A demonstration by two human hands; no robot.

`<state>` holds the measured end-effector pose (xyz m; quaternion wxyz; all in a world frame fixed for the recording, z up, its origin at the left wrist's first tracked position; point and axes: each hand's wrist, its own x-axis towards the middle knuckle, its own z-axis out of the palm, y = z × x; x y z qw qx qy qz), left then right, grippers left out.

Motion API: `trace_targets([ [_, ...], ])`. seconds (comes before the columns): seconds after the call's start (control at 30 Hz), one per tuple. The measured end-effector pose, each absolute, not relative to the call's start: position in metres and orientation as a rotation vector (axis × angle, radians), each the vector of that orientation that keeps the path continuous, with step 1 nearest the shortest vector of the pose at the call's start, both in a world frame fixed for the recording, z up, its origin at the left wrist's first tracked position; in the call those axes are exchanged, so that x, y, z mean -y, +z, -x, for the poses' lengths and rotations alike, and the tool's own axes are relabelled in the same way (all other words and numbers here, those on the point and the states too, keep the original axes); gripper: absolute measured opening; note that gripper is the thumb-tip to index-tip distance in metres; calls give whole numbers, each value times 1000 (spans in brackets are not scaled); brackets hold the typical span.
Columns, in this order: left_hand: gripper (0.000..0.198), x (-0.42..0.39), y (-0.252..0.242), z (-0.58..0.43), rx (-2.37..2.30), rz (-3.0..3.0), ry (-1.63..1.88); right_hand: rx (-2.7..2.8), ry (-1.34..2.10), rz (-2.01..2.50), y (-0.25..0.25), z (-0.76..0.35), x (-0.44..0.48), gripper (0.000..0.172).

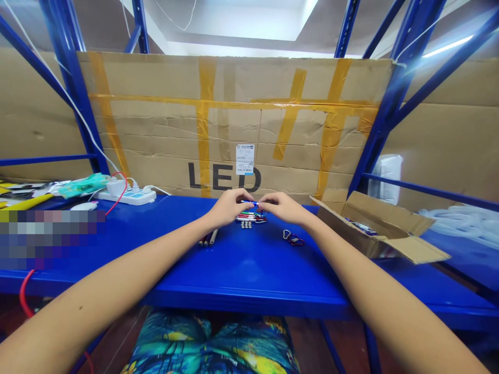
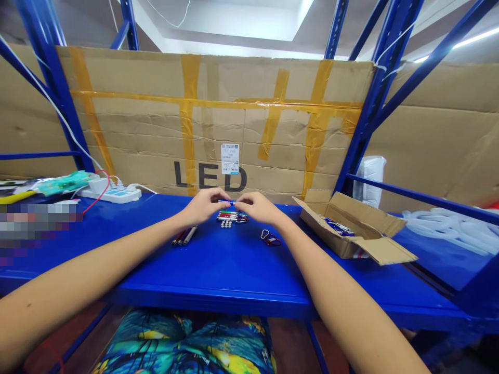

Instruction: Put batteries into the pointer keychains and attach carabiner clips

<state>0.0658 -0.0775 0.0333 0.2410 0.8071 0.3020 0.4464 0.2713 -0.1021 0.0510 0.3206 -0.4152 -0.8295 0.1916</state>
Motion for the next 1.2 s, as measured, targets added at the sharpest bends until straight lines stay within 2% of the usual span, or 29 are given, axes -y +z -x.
trace_targets([
  [0.13,12,87,34,-69,-784,-2284,1275,2150,814,978,51,-267,105,28],
  [0.3,12,90,31,-71,-761,-2342,1240,2087,869,1023,51,-259,112,22],
  [0.57,58,76,41,-66,-624,-1702,1216,2060,639,1148,51,-260,109,22],
  [0.67,69,74,45,-61,-556,-1465,1159,2060,645,1151,51,-261,109,22],
  [0.87,73,75,46,-59,-537,-1355,1094,2048,517,1159,53,-259,110,24],
  [1.2,74,74,41,-60,-562,-1396,1075,2031,494,1143,54,-255,114,25],
])
